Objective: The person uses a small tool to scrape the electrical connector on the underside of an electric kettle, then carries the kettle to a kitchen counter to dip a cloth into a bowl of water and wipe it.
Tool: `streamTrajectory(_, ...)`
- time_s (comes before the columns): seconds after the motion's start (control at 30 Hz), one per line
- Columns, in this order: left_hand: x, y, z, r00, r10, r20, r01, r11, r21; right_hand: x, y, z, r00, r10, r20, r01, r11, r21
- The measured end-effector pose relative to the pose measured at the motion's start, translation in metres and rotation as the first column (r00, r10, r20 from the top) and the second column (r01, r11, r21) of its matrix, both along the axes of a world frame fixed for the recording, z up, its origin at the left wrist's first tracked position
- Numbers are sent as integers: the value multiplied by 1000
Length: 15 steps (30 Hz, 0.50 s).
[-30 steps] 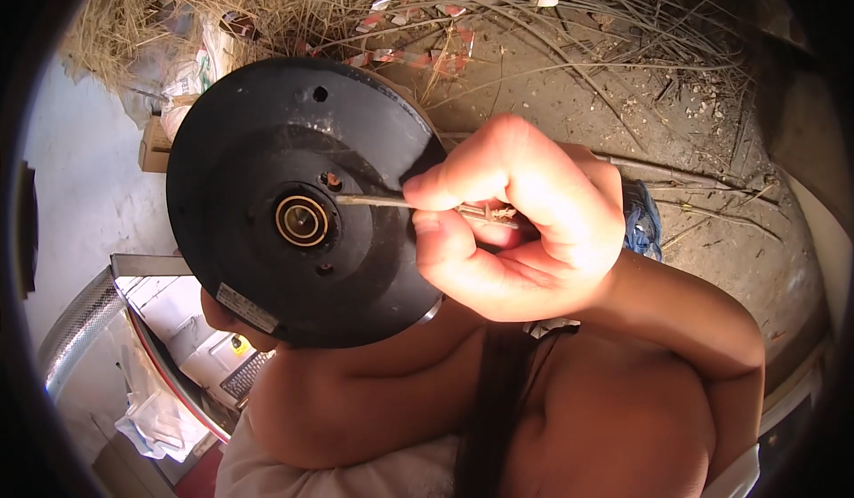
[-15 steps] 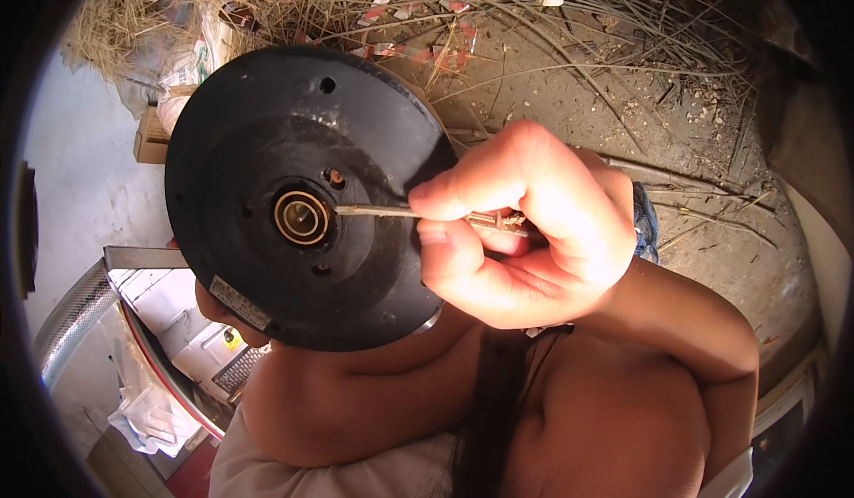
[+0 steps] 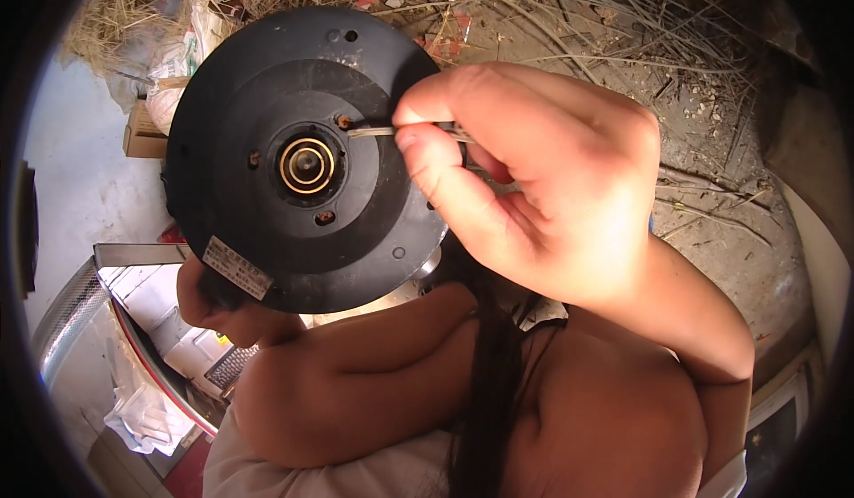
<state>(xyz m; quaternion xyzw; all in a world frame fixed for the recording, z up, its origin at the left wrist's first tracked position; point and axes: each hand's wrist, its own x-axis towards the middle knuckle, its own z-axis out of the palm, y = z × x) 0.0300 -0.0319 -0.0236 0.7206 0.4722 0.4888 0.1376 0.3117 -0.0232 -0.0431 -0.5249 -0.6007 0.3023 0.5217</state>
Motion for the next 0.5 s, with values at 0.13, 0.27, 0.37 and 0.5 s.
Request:
streamTrajectory(0.13,6,5,10,999,51,-10,-51,999,4,0,3,4,999,35,26,-33,998,-59)
streamTrajectory(0.27,16,13,15,969,-91,-232,106,993,55,-2,4,9,999,32,-3,-32,992,-122)
streamTrajectory(0.37,13,12,13,976,-107,-187,121,991,62,0,5,7,998,67,6,-66,987,-146)
streamTrajectory(0.5,20,11,14,974,-99,-202,107,994,34,0,7,4,993,118,9,-114,975,-192)
